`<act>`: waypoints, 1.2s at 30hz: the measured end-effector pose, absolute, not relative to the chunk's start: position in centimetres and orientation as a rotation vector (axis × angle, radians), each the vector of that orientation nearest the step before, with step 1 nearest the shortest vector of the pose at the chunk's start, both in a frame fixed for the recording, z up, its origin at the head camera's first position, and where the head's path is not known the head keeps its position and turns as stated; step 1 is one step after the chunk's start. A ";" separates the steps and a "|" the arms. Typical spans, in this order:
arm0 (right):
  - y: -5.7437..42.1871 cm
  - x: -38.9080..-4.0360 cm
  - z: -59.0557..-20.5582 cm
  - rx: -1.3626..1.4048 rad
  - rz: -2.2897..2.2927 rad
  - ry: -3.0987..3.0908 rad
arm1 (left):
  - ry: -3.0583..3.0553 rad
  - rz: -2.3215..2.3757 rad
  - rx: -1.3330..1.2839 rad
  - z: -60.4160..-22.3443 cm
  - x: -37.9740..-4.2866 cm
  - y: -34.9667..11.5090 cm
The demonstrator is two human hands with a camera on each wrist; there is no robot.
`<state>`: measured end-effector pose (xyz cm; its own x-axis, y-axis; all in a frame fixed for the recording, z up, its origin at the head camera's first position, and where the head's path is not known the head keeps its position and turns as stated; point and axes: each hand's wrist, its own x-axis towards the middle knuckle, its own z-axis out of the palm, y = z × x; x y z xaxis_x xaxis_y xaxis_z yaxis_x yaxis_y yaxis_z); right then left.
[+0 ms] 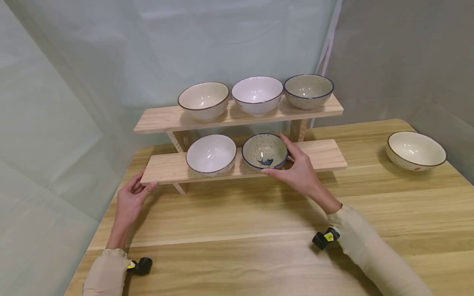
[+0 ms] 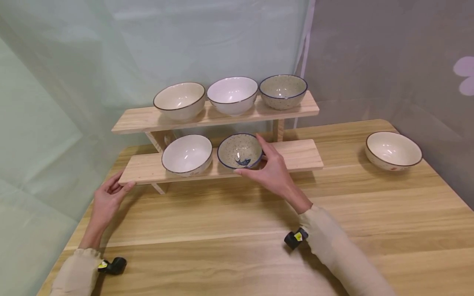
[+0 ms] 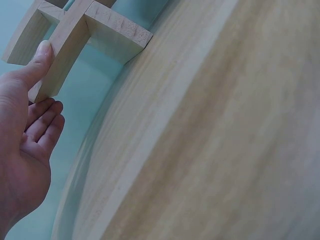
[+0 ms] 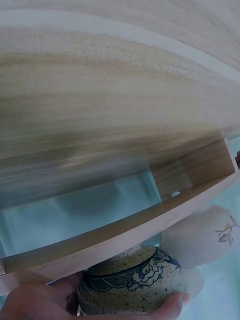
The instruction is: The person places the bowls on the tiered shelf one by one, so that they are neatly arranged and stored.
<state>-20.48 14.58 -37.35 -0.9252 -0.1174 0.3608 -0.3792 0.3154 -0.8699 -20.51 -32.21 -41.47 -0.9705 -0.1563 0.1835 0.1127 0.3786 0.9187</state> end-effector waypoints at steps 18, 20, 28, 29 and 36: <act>14.7 -20.6 -37.0 0.459 1.604 -2.462 | -2.396 -1.635 0.053 -41.4 -20.6 -32.2; 14.7 -20.6 -36.9 0.462 1.613 -2.463 | -2.389 -1.645 0.058 -41.4 -20.7 -32.2; 15.0 -20.5 -37.0 0.465 1.628 -2.475 | -2.394 -1.648 0.033 -41.7 -20.7 -32.4; 15.0 -20.5 -37.0 0.468 1.636 -2.470 | -2.391 -1.653 0.030 -41.7 -20.7 -32.4; 15.6 -20.2 -36.7 0.515 1.650 -2.426 | -2.374 -1.658 0.018 -41.7 -20.7 -32.4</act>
<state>-20.22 15.58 -36.74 -0.9273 -0.1901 0.3224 -0.3697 0.3310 -0.8682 -20.69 -32.39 -41.71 -0.9699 -0.1496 0.1923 0.1291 0.3540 0.9263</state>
